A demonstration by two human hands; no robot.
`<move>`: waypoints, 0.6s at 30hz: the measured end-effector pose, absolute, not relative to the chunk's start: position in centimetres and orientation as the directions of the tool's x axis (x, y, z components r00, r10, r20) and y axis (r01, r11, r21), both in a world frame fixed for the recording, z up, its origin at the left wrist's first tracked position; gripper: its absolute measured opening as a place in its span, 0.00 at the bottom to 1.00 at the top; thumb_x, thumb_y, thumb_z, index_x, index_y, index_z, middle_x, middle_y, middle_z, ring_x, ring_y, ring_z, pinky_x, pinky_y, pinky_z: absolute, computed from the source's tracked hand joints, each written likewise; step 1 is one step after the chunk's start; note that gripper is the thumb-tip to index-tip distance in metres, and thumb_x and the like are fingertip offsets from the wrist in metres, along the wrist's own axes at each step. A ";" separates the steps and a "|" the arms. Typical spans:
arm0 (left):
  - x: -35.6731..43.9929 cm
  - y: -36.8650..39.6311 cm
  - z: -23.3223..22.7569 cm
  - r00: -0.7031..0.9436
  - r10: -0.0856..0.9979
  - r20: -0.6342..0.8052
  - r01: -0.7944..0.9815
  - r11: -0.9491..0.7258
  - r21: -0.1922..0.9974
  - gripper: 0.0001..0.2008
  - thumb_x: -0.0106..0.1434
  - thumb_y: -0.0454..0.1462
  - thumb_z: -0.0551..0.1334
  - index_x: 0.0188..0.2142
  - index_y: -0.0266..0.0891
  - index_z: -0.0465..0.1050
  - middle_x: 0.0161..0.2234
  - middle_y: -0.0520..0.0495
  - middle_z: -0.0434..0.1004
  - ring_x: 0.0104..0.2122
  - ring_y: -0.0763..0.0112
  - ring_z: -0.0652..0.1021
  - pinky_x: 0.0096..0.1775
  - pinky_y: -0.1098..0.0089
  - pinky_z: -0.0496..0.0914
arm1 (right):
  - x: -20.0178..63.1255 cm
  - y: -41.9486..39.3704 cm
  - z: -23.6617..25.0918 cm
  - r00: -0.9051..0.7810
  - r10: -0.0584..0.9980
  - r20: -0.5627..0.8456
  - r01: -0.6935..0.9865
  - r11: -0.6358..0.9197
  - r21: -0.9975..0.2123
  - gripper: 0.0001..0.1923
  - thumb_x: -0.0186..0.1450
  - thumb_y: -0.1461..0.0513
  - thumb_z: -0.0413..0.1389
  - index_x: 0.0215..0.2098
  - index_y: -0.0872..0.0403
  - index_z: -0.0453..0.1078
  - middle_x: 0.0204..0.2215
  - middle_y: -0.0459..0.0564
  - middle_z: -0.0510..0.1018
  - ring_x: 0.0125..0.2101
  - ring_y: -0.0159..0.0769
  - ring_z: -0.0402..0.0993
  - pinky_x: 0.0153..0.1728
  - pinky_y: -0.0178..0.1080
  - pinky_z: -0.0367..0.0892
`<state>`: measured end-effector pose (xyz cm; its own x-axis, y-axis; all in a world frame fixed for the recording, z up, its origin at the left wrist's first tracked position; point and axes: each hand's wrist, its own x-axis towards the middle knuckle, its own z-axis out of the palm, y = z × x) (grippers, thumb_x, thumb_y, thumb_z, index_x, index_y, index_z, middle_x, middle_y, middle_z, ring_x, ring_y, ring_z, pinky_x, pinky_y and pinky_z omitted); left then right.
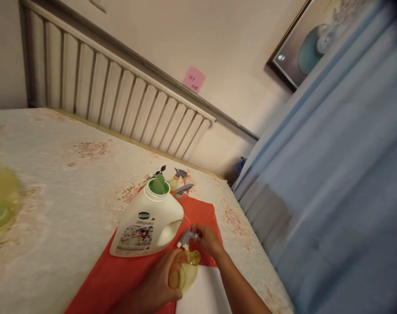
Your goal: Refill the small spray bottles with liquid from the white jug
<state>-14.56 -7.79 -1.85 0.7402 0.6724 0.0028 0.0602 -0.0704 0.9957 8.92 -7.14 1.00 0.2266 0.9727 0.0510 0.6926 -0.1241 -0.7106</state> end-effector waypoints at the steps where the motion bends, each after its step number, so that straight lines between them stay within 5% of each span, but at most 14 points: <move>1: -14.6 -7.8 -1.8 0.739 0.674 -0.001 0.057 -0.061 0.997 0.44 0.40 0.28 0.64 0.60 0.43 0.58 0.62 0.44 0.66 0.63 0.53 0.65 0.62 0.62 0.60 | 9.0 -7.2 0.7 0.223 0.974 0.035 0.692 -0.133 -0.709 0.10 0.48 0.70 0.52 0.27 0.54 0.72 0.23 0.40 0.74 0.25 0.30 0.65 0.29 0.32 0.59; 18: -14.8 -8.0 -1.3 0.736 0.676 0.016 0.047 -0.075 0.996 0.42 0.42 0.30 0.62 0.60 0.46 0.60 0.59 0.46 0.71 0.60 0.53 0.69 0.58 0.60 0.65 | 8.5 -8.0 -1.4 0.333 0.941 0.064 0.650 -0.180 -0.738 0.14 0.46 0.69 0.56 0.29 0.52 0.79 0.23 0.43 0.77 0.25 0.34 0.67 0.29 0.34 0.62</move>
<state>-14.78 -7.98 -1.33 0.7363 0.6765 0.0162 0.0469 -0.0750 0.9961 8.46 -8.01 -1.37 0.3325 0.9409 0.0638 0.6501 -0.1797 -0.7383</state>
